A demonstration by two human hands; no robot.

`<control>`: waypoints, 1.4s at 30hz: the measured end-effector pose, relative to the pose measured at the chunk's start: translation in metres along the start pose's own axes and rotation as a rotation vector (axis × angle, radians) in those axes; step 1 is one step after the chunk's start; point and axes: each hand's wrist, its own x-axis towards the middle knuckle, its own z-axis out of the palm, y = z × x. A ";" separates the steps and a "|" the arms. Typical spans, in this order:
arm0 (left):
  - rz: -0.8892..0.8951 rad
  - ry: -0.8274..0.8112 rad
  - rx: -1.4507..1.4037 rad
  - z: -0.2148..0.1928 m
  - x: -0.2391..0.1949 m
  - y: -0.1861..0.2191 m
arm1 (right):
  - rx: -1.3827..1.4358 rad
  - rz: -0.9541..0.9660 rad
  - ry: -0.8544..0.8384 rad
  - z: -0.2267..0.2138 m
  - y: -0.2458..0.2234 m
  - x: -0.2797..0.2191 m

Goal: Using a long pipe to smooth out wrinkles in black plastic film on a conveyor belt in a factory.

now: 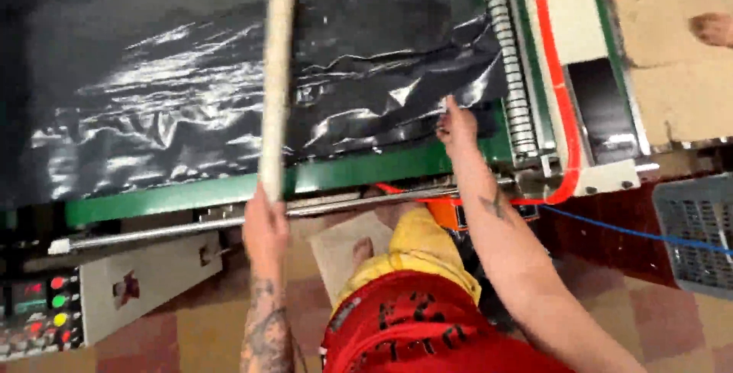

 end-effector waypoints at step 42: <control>-0.064 0.750 0.150 -0.003 0.012 -0.134 | -1.676 -0.910 -0.061 -0.067 0.060 -0.117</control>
